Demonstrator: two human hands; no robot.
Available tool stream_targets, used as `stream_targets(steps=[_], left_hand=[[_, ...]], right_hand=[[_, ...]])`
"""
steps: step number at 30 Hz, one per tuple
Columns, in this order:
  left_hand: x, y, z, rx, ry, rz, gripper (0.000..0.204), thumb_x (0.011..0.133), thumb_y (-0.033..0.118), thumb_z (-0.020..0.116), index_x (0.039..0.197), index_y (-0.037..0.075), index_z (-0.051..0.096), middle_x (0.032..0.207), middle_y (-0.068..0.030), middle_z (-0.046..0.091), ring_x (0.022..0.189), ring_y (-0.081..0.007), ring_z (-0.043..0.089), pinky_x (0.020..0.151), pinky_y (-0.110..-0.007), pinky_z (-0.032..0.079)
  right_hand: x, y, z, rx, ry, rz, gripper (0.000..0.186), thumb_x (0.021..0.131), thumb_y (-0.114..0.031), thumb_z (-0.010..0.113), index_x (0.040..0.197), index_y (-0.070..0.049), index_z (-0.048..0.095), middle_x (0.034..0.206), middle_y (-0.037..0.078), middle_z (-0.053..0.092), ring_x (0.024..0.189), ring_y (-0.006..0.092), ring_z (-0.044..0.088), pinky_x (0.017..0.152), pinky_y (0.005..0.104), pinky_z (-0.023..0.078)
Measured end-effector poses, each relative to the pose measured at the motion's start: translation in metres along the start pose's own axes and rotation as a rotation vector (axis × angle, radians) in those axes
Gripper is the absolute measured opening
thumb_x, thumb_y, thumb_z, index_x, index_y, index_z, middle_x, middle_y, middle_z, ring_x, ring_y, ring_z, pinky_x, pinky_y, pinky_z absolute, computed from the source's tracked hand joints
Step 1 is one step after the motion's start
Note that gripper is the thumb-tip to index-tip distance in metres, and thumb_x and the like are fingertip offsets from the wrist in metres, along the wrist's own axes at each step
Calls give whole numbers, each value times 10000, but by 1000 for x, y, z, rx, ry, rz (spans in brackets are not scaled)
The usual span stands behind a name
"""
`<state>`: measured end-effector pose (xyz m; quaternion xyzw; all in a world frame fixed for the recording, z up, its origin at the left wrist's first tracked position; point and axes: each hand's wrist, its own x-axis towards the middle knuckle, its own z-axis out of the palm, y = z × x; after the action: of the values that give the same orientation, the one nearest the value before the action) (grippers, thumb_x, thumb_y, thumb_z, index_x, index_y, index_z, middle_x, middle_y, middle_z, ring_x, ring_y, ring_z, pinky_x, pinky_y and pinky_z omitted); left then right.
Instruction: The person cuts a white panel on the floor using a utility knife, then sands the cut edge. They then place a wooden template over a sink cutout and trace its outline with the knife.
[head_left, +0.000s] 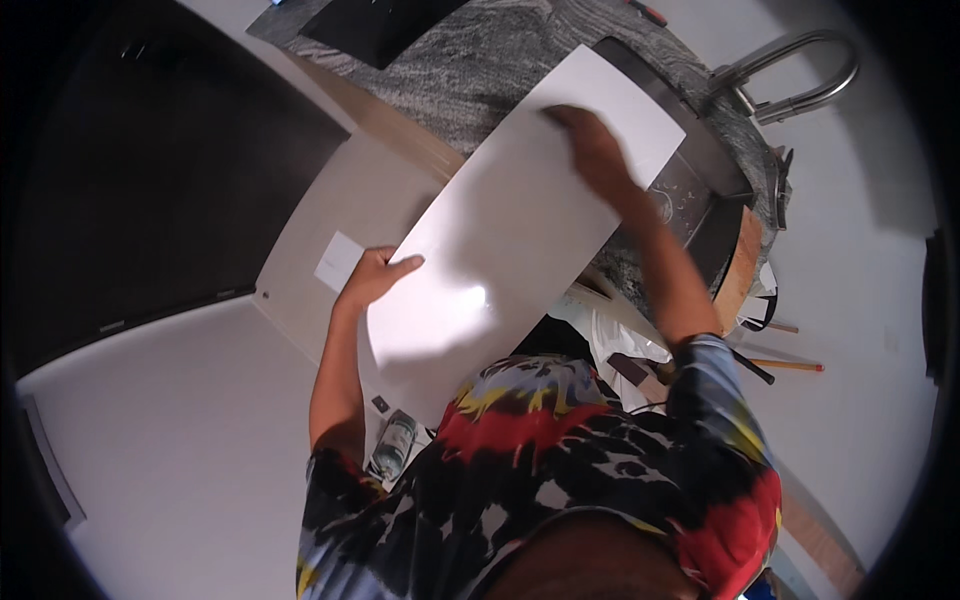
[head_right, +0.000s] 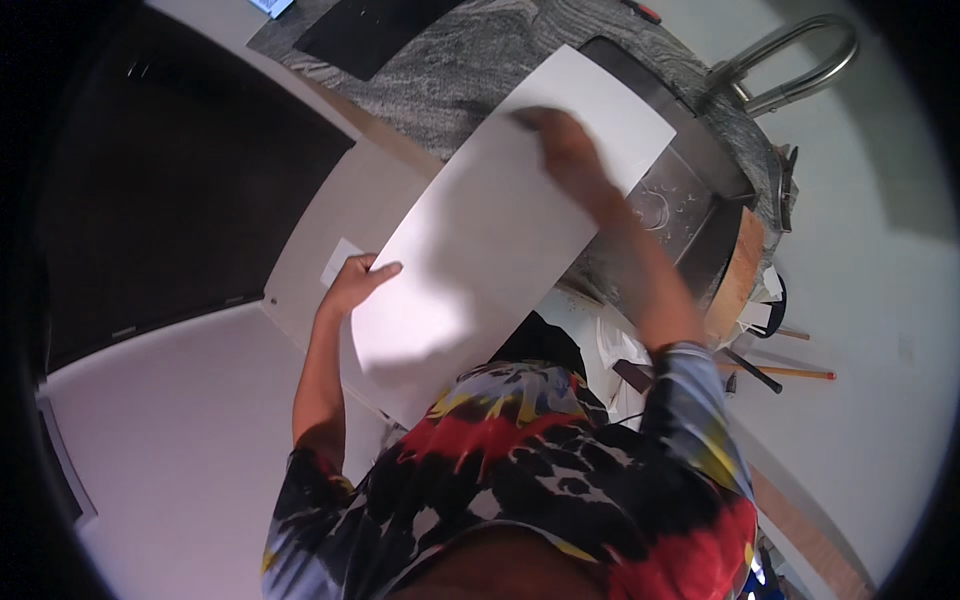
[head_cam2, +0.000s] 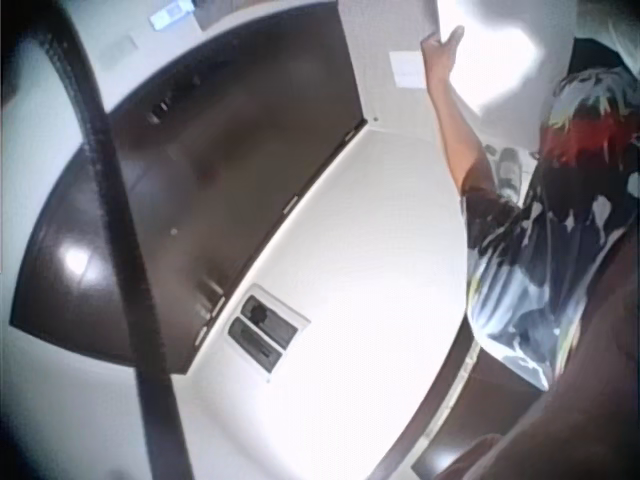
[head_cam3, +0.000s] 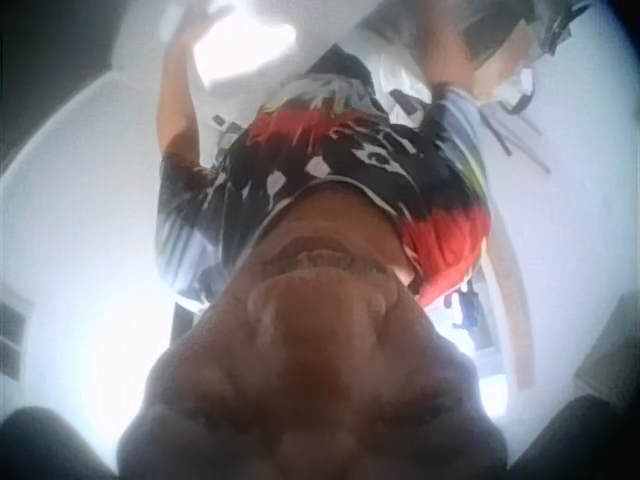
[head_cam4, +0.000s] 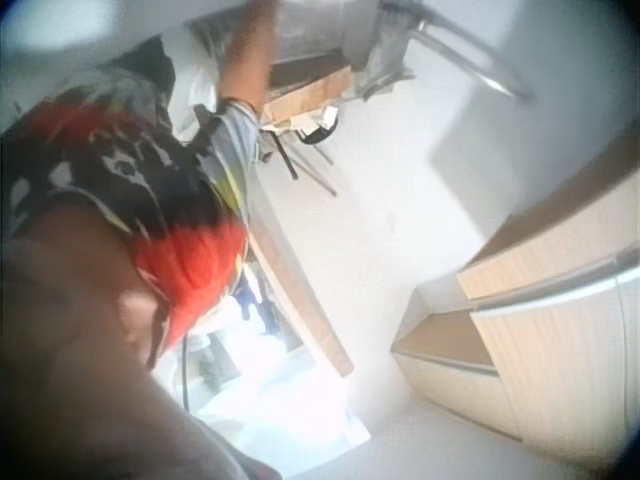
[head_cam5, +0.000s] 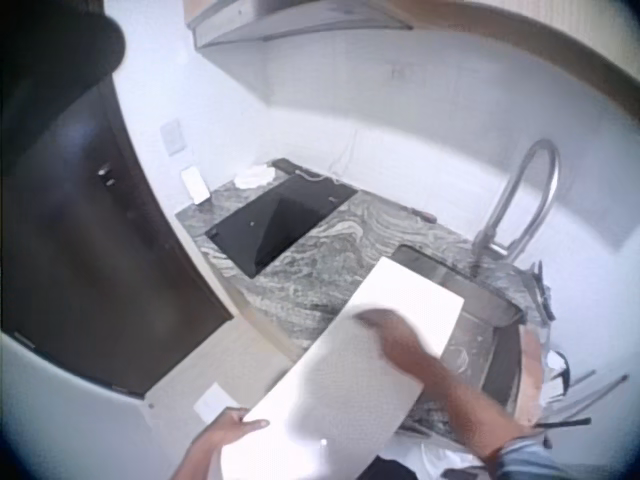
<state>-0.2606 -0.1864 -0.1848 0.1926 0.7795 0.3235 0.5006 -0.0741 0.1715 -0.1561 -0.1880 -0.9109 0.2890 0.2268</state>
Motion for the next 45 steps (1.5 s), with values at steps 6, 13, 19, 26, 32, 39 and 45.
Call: stream_targets(steps=[6,13,19,26,32,39,45], left_hand=[[-77,-63,-24,198,268,133,283,845,152,773,997,-75,702,868,-106,728,804,-140,651,757,-303,528],[-83,-124,-20,-869,472,-86,410,962,190,666,1285,-37,554,1192,-136,640,1030,-235,643,874,-366,546],[-109,-112,12,-772,683,83,435,947,121,652,1314,-79,531,1225,-174,635,1083,-268,635,912,-400,533],[-123,-79,22,-792,908,287,431,809,-9,760,1198,-91,594,1105,-140,674,967,-207,647,893,-319,508],[-134,-69,29,-848,887,337,400,802,3,795,1141,-92,606,1072,-148,688,954,-212,669,855,-327,542],[-136,-54,31,-829,873,449,373,817,-10,770,1148,-83,613,1070,-146,692,945,-195,669,848,-321,547],[-142,-46,40,-825,892,373,292,799,-1,797,1054,-73,673,977,-132,719,871,-190,681,809,-318,552]], right_hand=[[-18,-1,64,-348,57,-76,428,867,-46,571,1287,-103,620,1341,67,603,1351,264,450,1146,470,307],[-26,-17,49,-191,236,-65,313,900,-82,599,1211,-62,630,1191,85,647,1207,283,528,1069,469,367],[-15,5,67,-220,167,-237,371,879,-4,500,1221,-66,631,1270,138,632,1208,335,555,1061,513,361],[60,-3,35,-436,-6,-230,288,958,-93,514,1218,-50,630,1278,153,635,1275,384,510,1063,493,376],[-11,-129,104,-222,-149,-509,385,898,-56,538,1281,-47,576,1309,184,587,1278,386,498,1128,520,304],[-40,-253,135,100,-290,-895,396,895,-97,543,1283,-33,591,1318,187,580,1298,360,494,1167,517,277],[18,-142,44,-338,-104,-529,193,923,-113,560,1090,-65,645,1064,128,638,1070,304,579,1006,521,390]])
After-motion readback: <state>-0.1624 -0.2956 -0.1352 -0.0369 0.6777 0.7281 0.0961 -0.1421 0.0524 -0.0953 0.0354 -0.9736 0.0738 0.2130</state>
